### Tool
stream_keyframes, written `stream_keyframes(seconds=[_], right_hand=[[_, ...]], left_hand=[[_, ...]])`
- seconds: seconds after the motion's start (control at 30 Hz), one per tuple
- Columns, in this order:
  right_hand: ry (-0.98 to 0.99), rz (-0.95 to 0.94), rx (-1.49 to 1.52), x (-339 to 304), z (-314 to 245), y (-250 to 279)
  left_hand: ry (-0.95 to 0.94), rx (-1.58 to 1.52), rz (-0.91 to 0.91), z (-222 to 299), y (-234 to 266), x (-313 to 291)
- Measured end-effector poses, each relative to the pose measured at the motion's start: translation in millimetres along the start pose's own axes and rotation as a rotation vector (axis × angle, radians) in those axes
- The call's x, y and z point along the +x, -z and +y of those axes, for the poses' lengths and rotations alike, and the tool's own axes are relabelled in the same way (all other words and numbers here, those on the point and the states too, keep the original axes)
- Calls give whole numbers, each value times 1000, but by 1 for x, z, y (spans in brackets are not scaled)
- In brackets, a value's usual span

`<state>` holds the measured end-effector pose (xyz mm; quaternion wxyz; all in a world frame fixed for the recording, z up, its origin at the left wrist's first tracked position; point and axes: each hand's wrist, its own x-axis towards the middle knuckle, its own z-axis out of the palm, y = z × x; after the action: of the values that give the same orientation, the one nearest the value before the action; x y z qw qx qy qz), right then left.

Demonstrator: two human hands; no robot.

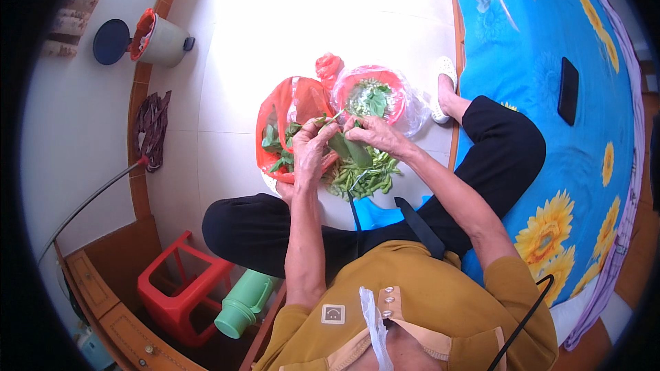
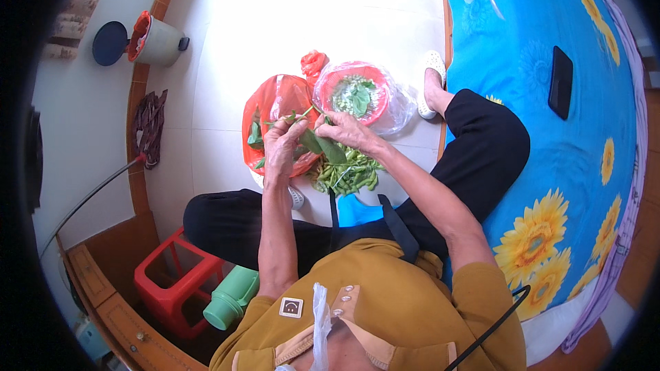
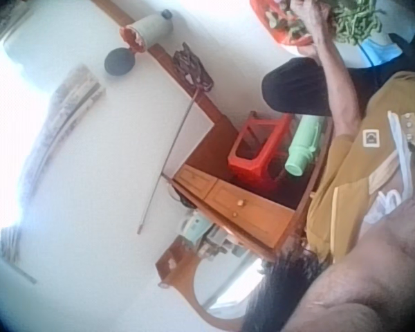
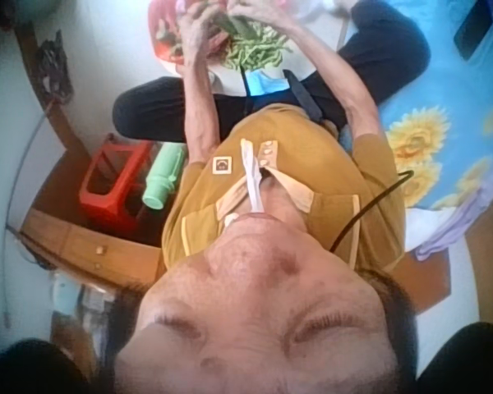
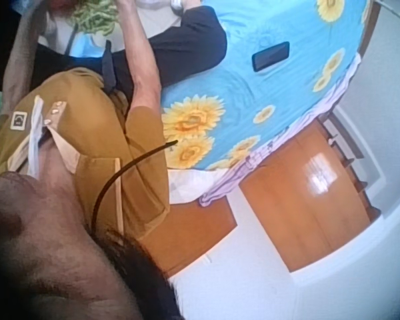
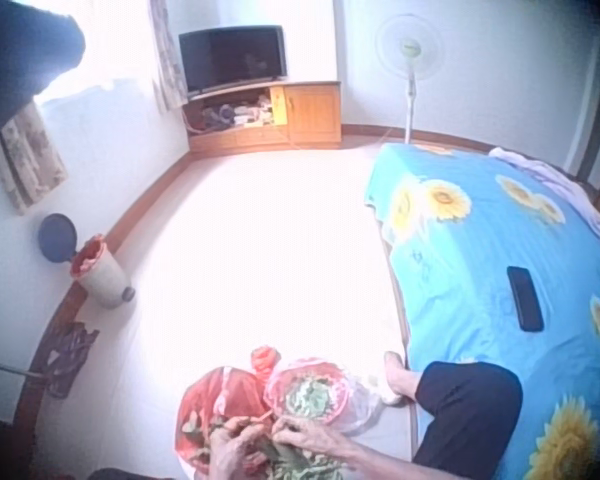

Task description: The person plucks leaves from a bunch of greens, separating the stems and placing the leaves into a container.

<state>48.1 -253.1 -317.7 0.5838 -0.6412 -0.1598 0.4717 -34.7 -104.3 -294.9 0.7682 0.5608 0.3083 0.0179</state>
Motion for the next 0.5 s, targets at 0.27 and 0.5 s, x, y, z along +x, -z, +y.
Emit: stream_keyframes(seconds=[0.27, 0.5], right_hand=[[100, -32, 108, 5, 11, 5], [104, 28, -13, 8, -2, -3]], left_hand=[[-73, -107, 111, -4, 26, 18], [48, -138, -73, -8, 16, 11]])
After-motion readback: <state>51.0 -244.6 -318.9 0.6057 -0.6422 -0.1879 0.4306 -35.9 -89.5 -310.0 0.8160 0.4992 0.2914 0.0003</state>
